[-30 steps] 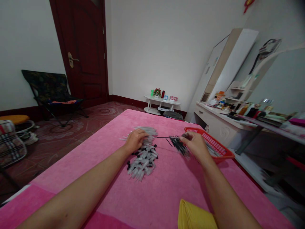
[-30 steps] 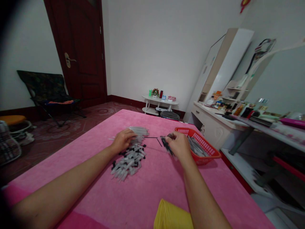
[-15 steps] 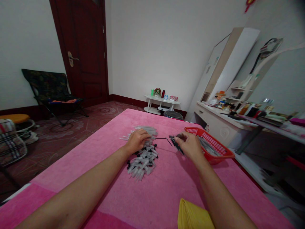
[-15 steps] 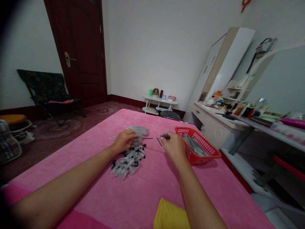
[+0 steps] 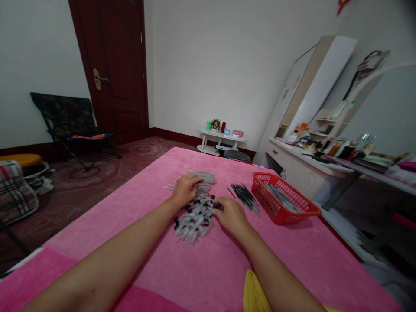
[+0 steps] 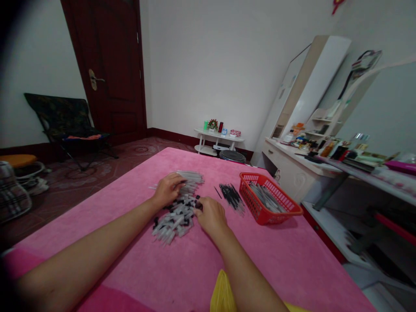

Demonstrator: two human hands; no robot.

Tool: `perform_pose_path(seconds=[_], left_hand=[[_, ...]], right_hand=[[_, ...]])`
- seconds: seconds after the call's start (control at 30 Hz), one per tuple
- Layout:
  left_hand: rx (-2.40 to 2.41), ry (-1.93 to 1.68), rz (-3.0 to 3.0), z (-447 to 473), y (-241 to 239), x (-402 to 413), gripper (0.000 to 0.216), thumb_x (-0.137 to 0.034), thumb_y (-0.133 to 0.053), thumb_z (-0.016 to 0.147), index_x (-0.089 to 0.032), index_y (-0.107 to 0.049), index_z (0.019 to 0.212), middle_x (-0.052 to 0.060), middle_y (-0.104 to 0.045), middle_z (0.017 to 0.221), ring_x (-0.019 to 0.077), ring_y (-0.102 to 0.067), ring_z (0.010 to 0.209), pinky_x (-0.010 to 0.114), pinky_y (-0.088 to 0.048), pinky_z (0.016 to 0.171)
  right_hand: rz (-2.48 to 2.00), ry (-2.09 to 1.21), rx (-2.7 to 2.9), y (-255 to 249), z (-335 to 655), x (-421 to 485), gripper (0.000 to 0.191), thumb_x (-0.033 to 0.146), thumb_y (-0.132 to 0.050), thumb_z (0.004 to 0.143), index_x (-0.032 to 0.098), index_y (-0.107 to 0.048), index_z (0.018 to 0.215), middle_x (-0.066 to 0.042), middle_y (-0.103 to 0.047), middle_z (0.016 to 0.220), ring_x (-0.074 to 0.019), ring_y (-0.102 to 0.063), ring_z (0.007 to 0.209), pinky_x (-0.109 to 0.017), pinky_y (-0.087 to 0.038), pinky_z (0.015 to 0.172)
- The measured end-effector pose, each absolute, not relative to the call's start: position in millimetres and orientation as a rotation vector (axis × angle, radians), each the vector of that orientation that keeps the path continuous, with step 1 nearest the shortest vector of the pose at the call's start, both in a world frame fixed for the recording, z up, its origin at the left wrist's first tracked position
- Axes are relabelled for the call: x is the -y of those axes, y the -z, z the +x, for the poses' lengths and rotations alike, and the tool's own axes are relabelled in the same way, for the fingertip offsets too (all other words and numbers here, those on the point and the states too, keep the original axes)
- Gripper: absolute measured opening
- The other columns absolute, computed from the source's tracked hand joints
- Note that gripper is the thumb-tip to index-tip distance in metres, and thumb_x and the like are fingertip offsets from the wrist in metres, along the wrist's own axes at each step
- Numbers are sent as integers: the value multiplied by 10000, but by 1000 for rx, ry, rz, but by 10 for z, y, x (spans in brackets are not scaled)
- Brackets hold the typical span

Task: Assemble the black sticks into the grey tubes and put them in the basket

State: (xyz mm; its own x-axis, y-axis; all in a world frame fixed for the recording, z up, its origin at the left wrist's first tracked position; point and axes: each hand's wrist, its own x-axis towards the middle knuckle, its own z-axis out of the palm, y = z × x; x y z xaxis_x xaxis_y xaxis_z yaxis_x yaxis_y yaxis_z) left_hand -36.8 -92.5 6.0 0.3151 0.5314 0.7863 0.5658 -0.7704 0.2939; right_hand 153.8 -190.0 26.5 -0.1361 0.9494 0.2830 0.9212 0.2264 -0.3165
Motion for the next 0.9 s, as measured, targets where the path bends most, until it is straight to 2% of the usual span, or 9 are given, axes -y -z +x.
perform_pose_path(seconds=[0.2, 0.47, 0.6, 0.73, 0.9], left_hand=[[987, 1440, -2542, -359, -67, 950, 176, -164, -555, 826, -201, -676, 949, 54, -654, 879, 185, -587, 865, 328, -482, 784], [972, 1405, -2540, -370, -46, 932, 173, -155, -562, 821, -195, -671, 950, 59, -648, 874, 185, -586, 851, 325, -486, 768], [967, 1396, -2546, -369, -35, 925, 172, -156, -563, 822, -196, -672, 949, 58, -648, 862, 183, -589, 857, 321, -485, 769], [969, 1368, -2542, -368, -27, 922, 170, -156, -560, 824, -190, -672, 948, 60, -644, 855, 184, -583, 849, 317, -481, 762], [950, 1331, -2549, -362, -7, 908, 178, -150, -560, 822, -187, -669, 958, 59, -639, 841, 182, -576, 828, 313, -474, 744]], right_hand=[[-1804, -68, 2124, -225, 1520, 1900, 143, 292, -632, 753, 236, -684, 873, -27, -698, 924, -181, -621, 858, -245, -365, 679], [-1852, -37, 2040, -261, 1523, 1909, 173, 192, -580, 729, 248, -679, 860, -29, -705, 910, -196, -632, 853, -261, -371, 663], [-2002, -18, 2036, -294, 1518, 1938, 101, 283, -605, 732, 250, -680, 790, -44, -705, 802, -217, -637, 770, -275, -348, 598], [-2020, -49, 2077, -265, 1520, 1940, 183, 369, -678, 691, 258, -682, 836, -42, -707, 842, -221, -637, 783, -274, -353, 600], [-1992, -19, 2093, -189, 1540, 1911, 152, 351, -647, 737, 243, -681, 839, -41, -704, 836, -204, -642, 804, -263, -353, 609]])
